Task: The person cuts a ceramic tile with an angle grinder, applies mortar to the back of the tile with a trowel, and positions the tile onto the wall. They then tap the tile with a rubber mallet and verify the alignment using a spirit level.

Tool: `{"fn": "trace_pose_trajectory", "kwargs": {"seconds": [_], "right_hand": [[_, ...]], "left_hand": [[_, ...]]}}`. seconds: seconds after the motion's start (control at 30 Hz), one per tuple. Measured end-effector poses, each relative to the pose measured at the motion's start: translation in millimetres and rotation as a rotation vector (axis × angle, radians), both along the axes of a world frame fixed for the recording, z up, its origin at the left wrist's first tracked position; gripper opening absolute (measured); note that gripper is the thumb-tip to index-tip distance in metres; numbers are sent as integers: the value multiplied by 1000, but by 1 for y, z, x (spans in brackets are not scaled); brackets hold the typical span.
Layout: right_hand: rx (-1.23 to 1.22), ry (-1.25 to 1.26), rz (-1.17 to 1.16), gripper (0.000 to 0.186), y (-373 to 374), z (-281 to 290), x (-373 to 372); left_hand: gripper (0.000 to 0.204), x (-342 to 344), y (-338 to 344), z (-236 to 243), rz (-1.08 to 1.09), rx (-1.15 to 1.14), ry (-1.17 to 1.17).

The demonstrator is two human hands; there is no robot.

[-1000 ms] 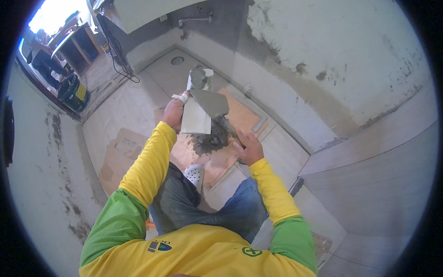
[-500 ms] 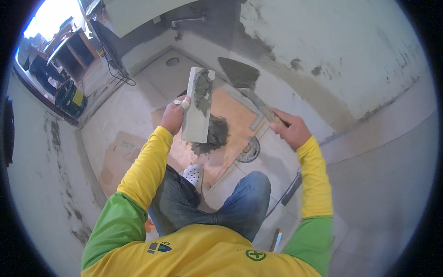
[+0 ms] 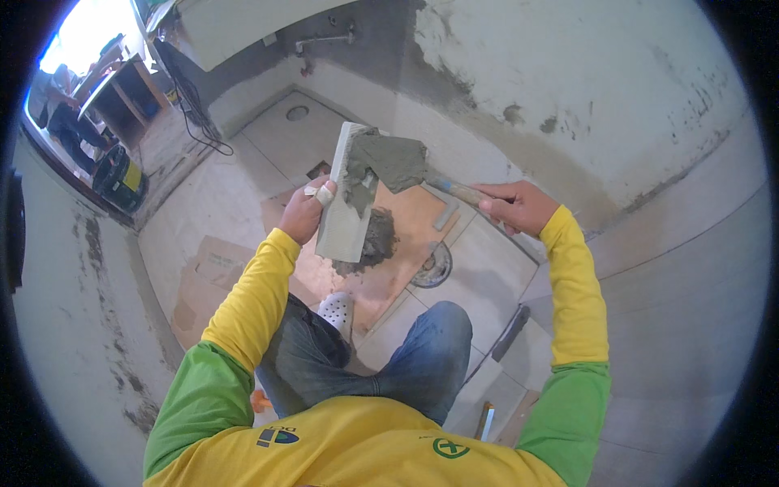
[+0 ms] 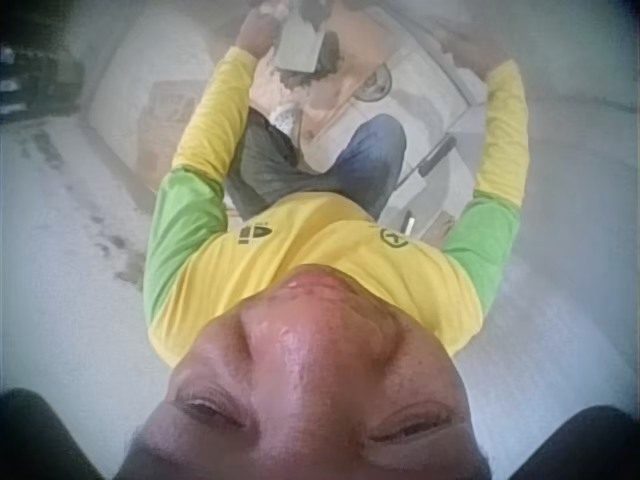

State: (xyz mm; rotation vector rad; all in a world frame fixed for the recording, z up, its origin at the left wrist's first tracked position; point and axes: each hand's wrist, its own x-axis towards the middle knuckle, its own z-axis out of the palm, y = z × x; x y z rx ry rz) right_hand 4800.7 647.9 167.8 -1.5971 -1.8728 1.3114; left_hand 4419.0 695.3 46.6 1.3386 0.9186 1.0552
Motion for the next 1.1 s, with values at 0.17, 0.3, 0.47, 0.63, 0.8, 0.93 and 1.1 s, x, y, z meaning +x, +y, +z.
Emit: {"fn": "trace_pose_trajectory", "kwargs": {"seconds": [0.17, 0.3, 0.47, 0.63, 0.8, 0.93, 1.1], "right_hand": [[59, -16, 2, 49, -3, -1, 4], [314, -208, 33, 45, -10, 19, 5], [191, -312, -39, 43, -11, 40, 5], [376, -396, -20, 42, -11, 44, 0], [850, -787, 44, 37, -25, 55, -7], [1047, -860, -93, 36, -24, 53, -15], [1122, -627, -139, 40, -24, 35, -5]], "left_hand": [[43, -1, 0, 2, -16, 6, -21], [44, 0, -1, 4, -44, -17, -21], [45, 1, -2, 5, -46, -6, -9], [47, -2, 0, 6, -41, 12, 54], [44, -4, 0, 7, -24, 43, 109], [44, -6, 1, 8, -80, -14, 60], [49, -5, 3, 2, -105, -49, -30]]}}
